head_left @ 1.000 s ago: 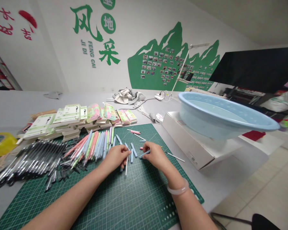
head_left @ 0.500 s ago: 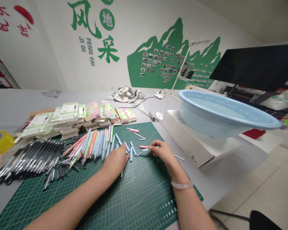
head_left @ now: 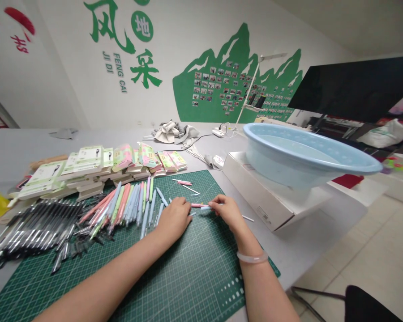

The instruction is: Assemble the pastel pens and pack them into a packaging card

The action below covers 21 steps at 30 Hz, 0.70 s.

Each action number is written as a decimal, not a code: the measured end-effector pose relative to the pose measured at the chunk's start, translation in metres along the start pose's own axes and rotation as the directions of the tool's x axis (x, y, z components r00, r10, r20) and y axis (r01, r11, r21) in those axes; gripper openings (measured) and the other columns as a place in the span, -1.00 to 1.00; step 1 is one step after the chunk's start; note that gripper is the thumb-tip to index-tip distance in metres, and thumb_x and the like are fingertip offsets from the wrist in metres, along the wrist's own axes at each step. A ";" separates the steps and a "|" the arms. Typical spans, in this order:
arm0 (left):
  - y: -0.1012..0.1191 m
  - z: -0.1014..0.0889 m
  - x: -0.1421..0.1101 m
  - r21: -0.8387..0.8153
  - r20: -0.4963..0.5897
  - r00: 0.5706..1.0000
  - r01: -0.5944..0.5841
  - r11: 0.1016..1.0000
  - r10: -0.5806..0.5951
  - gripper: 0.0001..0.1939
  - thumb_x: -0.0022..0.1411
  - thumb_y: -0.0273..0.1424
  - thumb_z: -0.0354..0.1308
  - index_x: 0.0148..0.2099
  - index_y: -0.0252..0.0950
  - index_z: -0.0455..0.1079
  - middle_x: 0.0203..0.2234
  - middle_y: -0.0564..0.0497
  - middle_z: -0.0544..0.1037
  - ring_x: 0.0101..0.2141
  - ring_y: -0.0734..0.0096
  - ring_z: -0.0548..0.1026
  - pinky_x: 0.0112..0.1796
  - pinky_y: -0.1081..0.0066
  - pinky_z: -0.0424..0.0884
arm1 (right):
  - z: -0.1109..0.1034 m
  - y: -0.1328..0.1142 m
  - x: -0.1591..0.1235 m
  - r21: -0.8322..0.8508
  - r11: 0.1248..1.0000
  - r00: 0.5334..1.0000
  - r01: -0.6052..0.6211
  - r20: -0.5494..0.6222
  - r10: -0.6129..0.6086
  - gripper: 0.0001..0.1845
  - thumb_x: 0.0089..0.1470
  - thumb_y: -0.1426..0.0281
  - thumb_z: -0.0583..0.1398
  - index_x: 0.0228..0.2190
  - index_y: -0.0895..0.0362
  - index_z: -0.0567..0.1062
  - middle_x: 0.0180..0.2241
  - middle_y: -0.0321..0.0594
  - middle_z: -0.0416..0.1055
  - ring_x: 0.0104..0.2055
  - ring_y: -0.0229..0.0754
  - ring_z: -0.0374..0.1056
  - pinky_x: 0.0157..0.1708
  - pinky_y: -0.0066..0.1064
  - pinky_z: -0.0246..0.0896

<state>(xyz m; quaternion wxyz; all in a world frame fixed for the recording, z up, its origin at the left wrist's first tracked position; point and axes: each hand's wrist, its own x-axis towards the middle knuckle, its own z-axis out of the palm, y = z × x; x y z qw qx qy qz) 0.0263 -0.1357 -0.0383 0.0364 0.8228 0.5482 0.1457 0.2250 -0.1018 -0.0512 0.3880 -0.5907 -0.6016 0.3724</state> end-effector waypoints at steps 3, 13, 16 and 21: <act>0.006 0.008 0.008 0.029 0.025 0.999 0.043 0.999 -0.044 -0.95 0.14 -0.42 0.10 -0.31 -0.26 0.37 -0.26 -0.08 0.39 -0.17 0.23 0.33 -0.21 0.34 0.25 | 0.000 0.000 0.000 0.004 1.000 0.999 -0.028 -0.035 0.028 -0.81 -0.15 0.30 0.23 -0.61 0.16 0.40 -0.70 -0.36 0.30 -0.65 -0.31 0.18 -0.58 -0.47 0.02; -0.021 -0.014 0.001 -0.827 0.252 0.953 0.302 0.474 -0.168 -0.83 0.10 -0.28 0.13 -0.37 -0.29 0.31 -0.48 0.02 0.48 -0.50 0.46 0.39 -0.44 0.43 0.32 | 0.011 -0.008 -0.008 0.427 0.903 0.993 -0.038 0.115 -0.013 -0.73 -0.27 0.35 0.33 -0.42 0.16 0.49 -0.58 -0.36 0.31 -0.63 -0.39 0.10 -0.63 -0.52 -0.08; -0.022 -0.017 -0.007 -0.926 0.344 0.929 0.360 0.113 -0.141 -0.76 0.06 -0.26 0.20 -0.33 -0.33 0.32 -0.39 -0.02 0.50 -0.48 0.52 0.40 -0.43 0.47 0.35 | 0.022 -0.017 -0.016 0.520 0.852 0.971 -0.057 0.227 -0.073 -0.73 -0.23 0.35 0.34 -0.38 0.17 0.52 -0.58 -0.35 0.30 -0.63 -0.42 0.02 -0.62 -0.53 -0.15; -0.017 -0.013 -0.011 -0.915 0.401 0.911 0.403 -0.001 -0.091 -0.75 0.06 -0.27 0.24 -0.33 -0.37 0.36 -0.45 0.00 0.47 -0.50 0.59 0.38 -0.45 0.54 0.33 | 0.044 -0.026 -0.025 0.633 0.763 0.943 -0.131 0.317 -0.102 -0.77 -0.18 0.37 0.33 -0.38 0.18 0.53 -0.57 -0.34 0.32 -0.62 -0.44 0.02 -0.62 -0.52 -0.19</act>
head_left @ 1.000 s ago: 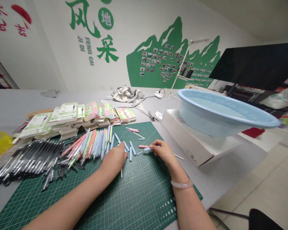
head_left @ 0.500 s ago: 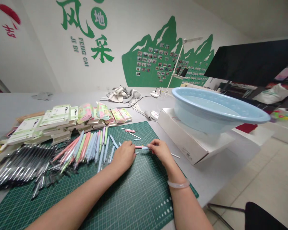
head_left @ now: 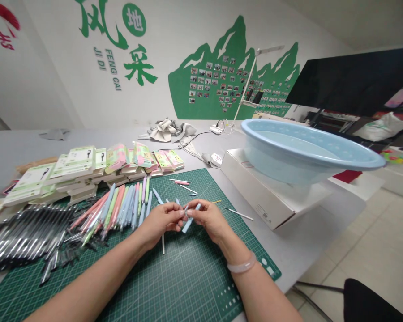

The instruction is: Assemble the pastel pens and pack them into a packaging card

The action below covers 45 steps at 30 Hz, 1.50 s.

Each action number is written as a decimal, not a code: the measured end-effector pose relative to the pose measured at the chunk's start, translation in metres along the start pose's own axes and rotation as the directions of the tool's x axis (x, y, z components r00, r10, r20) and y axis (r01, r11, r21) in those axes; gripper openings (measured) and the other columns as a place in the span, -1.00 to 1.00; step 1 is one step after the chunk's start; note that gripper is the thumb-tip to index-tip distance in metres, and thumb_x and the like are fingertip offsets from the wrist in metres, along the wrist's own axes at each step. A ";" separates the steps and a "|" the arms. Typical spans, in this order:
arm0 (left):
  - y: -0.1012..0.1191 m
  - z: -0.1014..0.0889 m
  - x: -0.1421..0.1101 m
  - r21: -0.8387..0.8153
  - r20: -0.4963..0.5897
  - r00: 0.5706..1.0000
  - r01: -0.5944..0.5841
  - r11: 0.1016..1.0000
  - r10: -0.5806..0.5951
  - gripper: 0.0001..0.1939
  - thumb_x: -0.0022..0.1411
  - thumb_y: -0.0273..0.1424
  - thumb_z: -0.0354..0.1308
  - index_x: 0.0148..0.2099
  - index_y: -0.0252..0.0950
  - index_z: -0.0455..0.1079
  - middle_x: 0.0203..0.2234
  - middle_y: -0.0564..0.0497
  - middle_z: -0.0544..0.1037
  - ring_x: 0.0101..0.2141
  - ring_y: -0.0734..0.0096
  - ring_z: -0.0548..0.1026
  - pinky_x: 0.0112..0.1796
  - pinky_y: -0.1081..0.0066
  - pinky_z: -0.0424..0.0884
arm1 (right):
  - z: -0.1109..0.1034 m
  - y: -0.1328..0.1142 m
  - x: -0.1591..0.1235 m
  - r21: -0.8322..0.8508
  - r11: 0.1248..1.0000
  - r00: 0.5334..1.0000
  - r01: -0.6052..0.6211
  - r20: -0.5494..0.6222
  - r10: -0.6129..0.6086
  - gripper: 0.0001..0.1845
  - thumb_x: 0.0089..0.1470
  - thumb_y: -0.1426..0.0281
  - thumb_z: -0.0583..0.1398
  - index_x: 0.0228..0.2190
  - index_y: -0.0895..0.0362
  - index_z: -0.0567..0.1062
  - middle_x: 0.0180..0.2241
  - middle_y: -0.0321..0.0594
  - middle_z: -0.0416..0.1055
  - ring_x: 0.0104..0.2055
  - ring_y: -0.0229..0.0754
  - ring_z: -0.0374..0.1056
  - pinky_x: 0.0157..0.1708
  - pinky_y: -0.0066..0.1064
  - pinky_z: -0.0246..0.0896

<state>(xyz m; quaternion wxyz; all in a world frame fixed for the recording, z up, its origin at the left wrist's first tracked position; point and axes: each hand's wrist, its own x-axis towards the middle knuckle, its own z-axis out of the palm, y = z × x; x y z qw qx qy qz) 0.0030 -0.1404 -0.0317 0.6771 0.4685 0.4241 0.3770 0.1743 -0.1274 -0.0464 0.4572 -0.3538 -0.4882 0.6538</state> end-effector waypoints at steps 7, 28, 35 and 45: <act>-0.002 -0.008 -0.001 0.130 0.052 0.997 0.045 0.991 -0.052 -0.75 0.05 -0.28 0.23 -0.32 -0.35 0.33 -0.52 0.04 0.48 -0.58 0.57 0.38 -0.49 0.51 0.32 | -0.004 0.004 0.004 0.165 0.984 0.979 -0.069 -0.178 0.098 -0.77 -0.26 0.36 0.35 -0.51 0.23 0.48 -0.64 -0.37 0.28 -0.71 -0.50 -0.09 -0.69 -0.53 -0.34; 0.015 -0.058 0.066 0.967 -0.073 0.919 -0.029 0.252 0.389 -0.92 0.06 -0.37 0.13 -0.34 -0.21 0.43 -0.42 0.05 0.56 -0.35 0.33 0.46 -0.38 0.44 0.21 | -0.005 0.017 0.019 -0.694 0.701 0.955 -0.167 -0.289 -0.059 -0.88 -0.21 0.42 0.30 -0.63 0.13 0.45 -0.32 -0.16 0.54 -0.16 -0.12 0.43 -0.25 -0.43 0.17; 0.018 -0.064 0.069 0.983 -0.002 0.951 -0.055 0.175 0.309 -0.89 0.03 -0.37 0.15 -0.38 -0.21 0.49 -0.40 0.01 0.57 -0.32 0.27 0.46 -0.32 0.40 0.23 | -0.020 0.014 0.019 -0.560 0.816 0.928 -0.139 -0.362 -0.090 -0.85 -0.16 0.32 0.27 -0.61 0.13 0.46 -0.51 -0.21 0.49 -0.44 -0.18 0.36 -0.48 -0.45 0.10; 0.038 -0.083 0.072 0.983 -0.021 0.973 -0.022 0.181 0.230 -0.84 -0.02 -0.41 0.14 -0.35 -0.17 0.53 -0.40 0.07 0.59 -0.34 0.34 0.48 -0.36 0.46 0.23 | -0.034 0.008 0.020 -0.564 0.812 0.903 -0.148 -0.412 -0.122 -0.83 -0.15 0.29 0.21 -0.57 0.14 0.50 -0.66 -0.32 0.33 -0.59 -0.27 0.20 -0.55 -0.46 -0.01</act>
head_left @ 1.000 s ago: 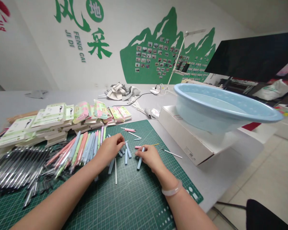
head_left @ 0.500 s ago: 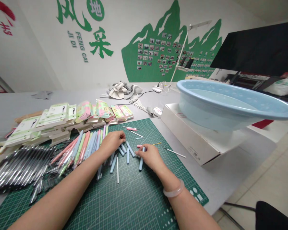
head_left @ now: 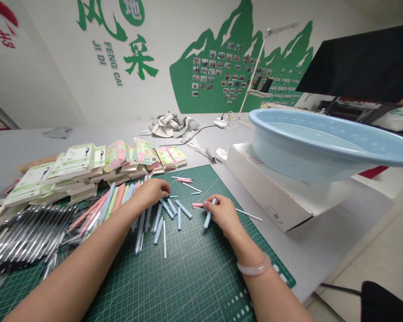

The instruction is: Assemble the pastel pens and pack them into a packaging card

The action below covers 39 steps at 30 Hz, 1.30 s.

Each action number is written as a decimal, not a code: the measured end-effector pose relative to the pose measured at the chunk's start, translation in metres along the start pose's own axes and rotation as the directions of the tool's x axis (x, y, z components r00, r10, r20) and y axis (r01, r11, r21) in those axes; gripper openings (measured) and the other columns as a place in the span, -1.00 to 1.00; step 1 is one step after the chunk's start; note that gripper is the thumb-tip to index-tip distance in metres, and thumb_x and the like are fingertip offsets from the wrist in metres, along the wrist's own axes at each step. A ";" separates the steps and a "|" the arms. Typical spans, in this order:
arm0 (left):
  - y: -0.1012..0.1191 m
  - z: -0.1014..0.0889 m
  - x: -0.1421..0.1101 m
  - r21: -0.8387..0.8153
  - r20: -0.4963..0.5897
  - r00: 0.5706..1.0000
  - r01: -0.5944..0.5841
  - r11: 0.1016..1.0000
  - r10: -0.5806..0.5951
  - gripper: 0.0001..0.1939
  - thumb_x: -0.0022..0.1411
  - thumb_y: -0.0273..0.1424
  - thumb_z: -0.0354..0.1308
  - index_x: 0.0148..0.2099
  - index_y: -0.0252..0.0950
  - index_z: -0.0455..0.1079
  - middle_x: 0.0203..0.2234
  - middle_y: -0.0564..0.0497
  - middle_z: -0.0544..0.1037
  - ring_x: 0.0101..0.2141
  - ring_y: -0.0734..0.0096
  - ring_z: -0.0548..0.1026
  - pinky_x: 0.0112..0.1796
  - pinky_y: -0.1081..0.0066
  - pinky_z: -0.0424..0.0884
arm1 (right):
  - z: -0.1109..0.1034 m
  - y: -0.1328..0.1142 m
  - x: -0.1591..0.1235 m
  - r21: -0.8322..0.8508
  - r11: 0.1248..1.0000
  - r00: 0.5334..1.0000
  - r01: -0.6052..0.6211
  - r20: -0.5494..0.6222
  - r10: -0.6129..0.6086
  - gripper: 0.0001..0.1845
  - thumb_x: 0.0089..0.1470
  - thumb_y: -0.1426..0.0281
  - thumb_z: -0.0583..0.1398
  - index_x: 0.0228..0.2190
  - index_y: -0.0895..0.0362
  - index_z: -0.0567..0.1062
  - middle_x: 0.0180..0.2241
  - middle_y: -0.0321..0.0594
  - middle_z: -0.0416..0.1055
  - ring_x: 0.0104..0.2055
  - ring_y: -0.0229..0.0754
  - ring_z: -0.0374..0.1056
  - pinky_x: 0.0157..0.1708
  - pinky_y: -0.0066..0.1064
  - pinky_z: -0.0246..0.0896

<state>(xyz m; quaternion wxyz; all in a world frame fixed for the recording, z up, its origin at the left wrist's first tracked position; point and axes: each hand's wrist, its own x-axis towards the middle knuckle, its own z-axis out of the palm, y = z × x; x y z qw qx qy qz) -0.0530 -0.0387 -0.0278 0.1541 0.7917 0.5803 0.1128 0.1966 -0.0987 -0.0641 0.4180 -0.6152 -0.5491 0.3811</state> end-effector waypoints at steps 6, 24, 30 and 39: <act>0.002 0.010 0.009 0.040 0.042 0.998 -0.045 0.998 0.043 -0.83 -0.05 -0.39 0.17 -0.33 -0.18 0.53 -0.42 0.06 0.57 -0.38 0.35 0.47 -0.40 0.46 0.21 | -0.003 -0.001 0.002 -0.044 0.999 1.000 0.006 -0.021 -0.007 -0.86 -0.14 0.34 0.17 -0.55 0.14 0.50 -0.63 -0.30 0.37 -0.56 -0.24 0.23 -0.51 -0.44 0.03; -0.028 -0.034 -0.022 0.107 0.025 1.000 0.006 0.994 -0.009 -0.79 -0.04 -0.43 0.11 -0.37 -0.15 0.56 -0.42 0.04 0.60 -0.37 0.31 0.45 -0.36 0.42 0.20 | -0.009 -0.001 0.001 0.046 0.999 1.000 0.017 -0.006 -0.016 -0.81 -0.14 0.27 0.19 -0.53 0.14 0.51 -0.64 -0.28 0.35 -0.58 -0.24 0.19 -0.53 -0.43 0.00; -0.015 -0.031 -0.009 0.054 0.028 0.997 -0.067 0.996 0.066 -0.79 -0.02 -0.43 0.12 -0.34 -0.15 0.57 -0.39 0.03 0.61 -0.36 0.31 0.46 -0.31 0.42 0.23 | -0.019 -0.003 0.006 0.102 0.995 0.995 -0.017 -0.093 0.027 -0.81 -0.17 0.30 0.17 -0.51 0.16 0.50 -0.64 -0.30 0.33 -0.58 -0.25 0.18 -0.54 -0.43 0.02; 0.047 0.011 0.045 0.076 0.043 0.987 -0.157 0.985 0.154 -0.84 0.02 -0.36 0.17 -0.32 -0.18 0.54 -0.38 0.01 0.58 -0.32 0.28 0.47 -0.31 0.42 0.24 | -0.022 -0.005 0.005 0.157 0.987 0.993 -0.042 -0.101 0.058 -0.81 -0.20 0.35 0.15 -0.50 0.17 0.50 -0.67 -0.31 0.32 -0.61 -0.25 0.17 -0.55 -0.42 0.01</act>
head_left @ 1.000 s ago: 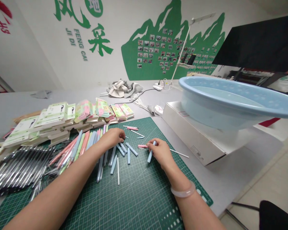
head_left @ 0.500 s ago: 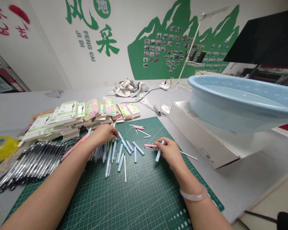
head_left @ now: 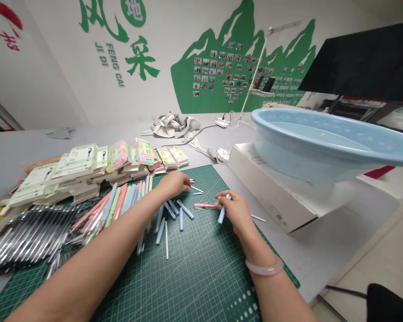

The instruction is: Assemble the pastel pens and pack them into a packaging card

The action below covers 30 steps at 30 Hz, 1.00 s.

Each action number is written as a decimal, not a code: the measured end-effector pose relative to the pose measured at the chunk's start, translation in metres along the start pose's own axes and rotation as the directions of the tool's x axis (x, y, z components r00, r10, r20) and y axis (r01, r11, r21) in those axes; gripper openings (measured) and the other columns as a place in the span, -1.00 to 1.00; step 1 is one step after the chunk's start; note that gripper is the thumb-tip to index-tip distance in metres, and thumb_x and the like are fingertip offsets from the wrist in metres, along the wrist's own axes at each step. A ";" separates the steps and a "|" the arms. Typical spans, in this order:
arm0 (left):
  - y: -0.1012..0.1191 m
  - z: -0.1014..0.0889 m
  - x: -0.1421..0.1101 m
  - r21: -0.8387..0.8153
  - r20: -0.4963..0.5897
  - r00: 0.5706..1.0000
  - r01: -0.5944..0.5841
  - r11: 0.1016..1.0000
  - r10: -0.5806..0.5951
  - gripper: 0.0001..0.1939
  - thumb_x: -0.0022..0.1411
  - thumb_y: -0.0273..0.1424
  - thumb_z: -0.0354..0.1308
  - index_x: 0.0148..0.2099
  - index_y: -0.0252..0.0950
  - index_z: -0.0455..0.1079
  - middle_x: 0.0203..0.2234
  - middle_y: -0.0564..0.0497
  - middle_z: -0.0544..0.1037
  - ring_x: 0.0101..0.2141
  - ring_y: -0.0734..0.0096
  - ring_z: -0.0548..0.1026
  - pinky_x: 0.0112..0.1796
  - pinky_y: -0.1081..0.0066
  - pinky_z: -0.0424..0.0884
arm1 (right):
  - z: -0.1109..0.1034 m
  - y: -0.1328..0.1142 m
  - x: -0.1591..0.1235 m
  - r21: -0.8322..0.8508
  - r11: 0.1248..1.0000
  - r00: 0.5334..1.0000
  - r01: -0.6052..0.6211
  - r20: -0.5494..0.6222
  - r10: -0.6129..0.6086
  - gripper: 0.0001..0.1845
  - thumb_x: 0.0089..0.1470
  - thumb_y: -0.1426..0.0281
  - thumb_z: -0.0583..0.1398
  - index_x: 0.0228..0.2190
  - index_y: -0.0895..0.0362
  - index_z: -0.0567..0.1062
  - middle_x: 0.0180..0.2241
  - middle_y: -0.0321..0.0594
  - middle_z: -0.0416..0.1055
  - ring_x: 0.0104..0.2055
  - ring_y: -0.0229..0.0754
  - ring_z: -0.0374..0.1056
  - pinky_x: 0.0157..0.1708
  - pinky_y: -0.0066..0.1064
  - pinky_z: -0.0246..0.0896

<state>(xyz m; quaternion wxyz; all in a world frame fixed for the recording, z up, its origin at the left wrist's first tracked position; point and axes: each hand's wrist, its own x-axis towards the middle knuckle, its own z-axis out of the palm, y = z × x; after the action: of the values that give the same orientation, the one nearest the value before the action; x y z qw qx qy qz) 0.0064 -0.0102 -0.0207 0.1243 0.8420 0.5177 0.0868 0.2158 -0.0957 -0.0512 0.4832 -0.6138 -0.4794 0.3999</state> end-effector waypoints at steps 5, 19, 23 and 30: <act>0.024 0.023 0.005 0.007 -0.013 1.000 -0.017 1.000 0.017 -0.90 -0.01 -0.37 0.20 -0.38 -0.22 0.50 -0.34 -0.04 0.54 -0.28 0.24 0.45 -0.33 0.40 0.25 | -0.003 0.000 0.002 0.032 0.999 1.000 0.001 -0.012 0.000 -0.82 -0.20 0.34 0.16 -0.51 0.16 0.50 -0.69 -0.33 0.30 -0.62 -0.25 0.17 -0.56 -0.42 0.01; 0.041 -0.008 -0.050 -0.463 -0.007 0.988 -0.138 0.876 0.152 -0.90 0.08 -0.40 0.09 -0.35 -0.28 0.42 -0.59 0.12 0.49 -0.51 0.50 0.44 -0.45 0.53 0.25 | 0.022 -0.010 -0.019 0.310 0.943 0.936 -0.118 0.352 0.001 -0.77 -0.14 0.27 0.26 -0.49 0.18 0.40 -0.66 -0.32 0.39 -0.75 -0.44 0.00 -0.76 -0.56 -0.23; 0.040 -0.012 -0.064 -0.540 -0.018 0.995 -0.089 0.837 0.094 -0.89 0.09 -0.38 0.09 -0.34 -0.29 0.41 -0.56 0.10 0.50 -0.51 0.48 0.45 -0.45 0.52 0.29 | 0.029 -0.008 -0.024 0.384 0.914 0.909 -0.128 0.414 -0.047 -0.77 -0.12 0.28 0.26 -0.49 0.18 0.38 -0.57 -0.25 0.47 -0.76 -0.47 0.00 -0.78 -0.59 -0.24; 0.001 -0.020 -0.100 -0.282 -0.156 0.983 0.046 0.958 -0.093 -0.86 0.08 -0.36 0.09 -0.33 -0.22 0.46 -0.43 0.06 0.55 -0.38 0.38 0.47 -0.35 0.45 0.29 | 0.036 -0.004 -0.029 0.382 0.907 0.906 -0.177 0.424 -0.002 -0.78 -0.14 0.32 0.27 -0.50 0.19 0.37 -0.59 -0.24 0.47 -0.77 -0.48 -0.01 -0.78 -0.61 -0.26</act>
<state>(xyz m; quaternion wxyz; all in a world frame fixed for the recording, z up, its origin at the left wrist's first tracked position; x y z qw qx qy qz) -0.0431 -0.0978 -0.0028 0.1998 0.7873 0.5384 0.2246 0.1738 -0.1165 -0.0539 0.4697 -0.4202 -0.4471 0.6347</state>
